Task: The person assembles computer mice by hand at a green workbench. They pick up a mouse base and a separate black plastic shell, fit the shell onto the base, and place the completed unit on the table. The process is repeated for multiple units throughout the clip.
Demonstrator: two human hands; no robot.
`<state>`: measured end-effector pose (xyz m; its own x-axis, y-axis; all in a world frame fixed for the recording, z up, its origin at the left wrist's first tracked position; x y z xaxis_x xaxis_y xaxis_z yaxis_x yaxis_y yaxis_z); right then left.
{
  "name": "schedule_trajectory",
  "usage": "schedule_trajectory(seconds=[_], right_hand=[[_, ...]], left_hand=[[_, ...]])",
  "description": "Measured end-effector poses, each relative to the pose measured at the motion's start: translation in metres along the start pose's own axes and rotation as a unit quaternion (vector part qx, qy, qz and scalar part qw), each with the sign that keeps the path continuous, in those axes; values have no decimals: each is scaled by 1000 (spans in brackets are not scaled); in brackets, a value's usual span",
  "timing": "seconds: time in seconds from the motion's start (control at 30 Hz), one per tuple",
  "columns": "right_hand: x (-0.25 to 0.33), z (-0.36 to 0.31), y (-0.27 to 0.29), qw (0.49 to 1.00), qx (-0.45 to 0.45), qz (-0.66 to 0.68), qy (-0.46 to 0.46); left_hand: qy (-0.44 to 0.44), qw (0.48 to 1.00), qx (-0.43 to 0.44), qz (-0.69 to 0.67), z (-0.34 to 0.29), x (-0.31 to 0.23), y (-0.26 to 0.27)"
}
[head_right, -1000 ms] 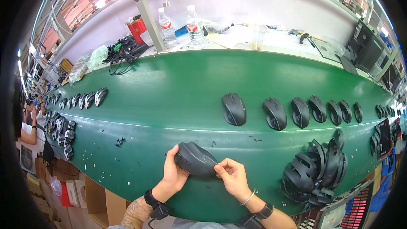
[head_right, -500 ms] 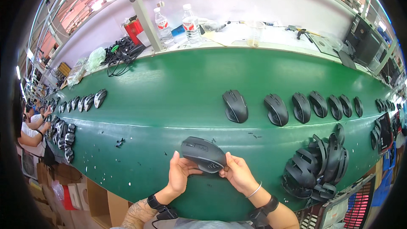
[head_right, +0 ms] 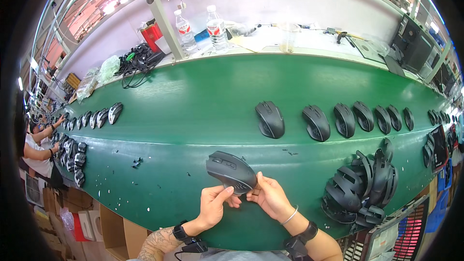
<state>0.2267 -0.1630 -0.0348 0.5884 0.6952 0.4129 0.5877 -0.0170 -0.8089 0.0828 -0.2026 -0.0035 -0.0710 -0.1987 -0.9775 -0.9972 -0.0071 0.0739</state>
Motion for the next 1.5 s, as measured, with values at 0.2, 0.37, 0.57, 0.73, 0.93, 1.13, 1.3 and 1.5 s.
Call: schedule_trajectory(seconds=[0.2, 0.37, 0.57, 0.73, 0.93, 1.13, 1.3, 1.5], right_hand=[[-2, 1, -1, 999, 18, 11, -26], [-1, -4, -13, 997, 39, -71, 0], [-5, -4, -16, 994, 2, -101, 43], [-6, -4, -13, 994, 6, -95, 61], [-6, -3, -12, 992, 11, -94, 77], [-4, -1, -11, 992, 4, -111, 64], [-3, -3, -18, 992, -4, -117, 49], [-2, 1, -10, 992, 7, -120, 47]], left_hand=[[-8, 999, -33, 4, 1, 0, 2], [-16, 999, -50, -7, 0, 2, 4], [-42, 998, -49, 21, -3, -1, 0], [-51, 997, -47, 36, -3, -3, -2], [-59, 996, -48, 38, -3, -7, -2], [-21, 1000, -15, 3, 2, 3, -2], [93, 986, 30, -133, 4, 7, -2], [140, 968, 42, -206, 5, 6, 3]])
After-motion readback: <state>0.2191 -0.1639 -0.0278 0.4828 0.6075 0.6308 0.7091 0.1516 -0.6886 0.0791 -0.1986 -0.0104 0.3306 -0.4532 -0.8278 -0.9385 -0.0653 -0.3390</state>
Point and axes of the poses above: each hand's wrist, its own z-axis towards the middle knuckle, its own y-axis out of the back of the hand, x = y × z, the point moved 5 cm from there along z, towards the middle knuckle, and after that the axes turned 12 degrees about z, right-handed, at the moved point
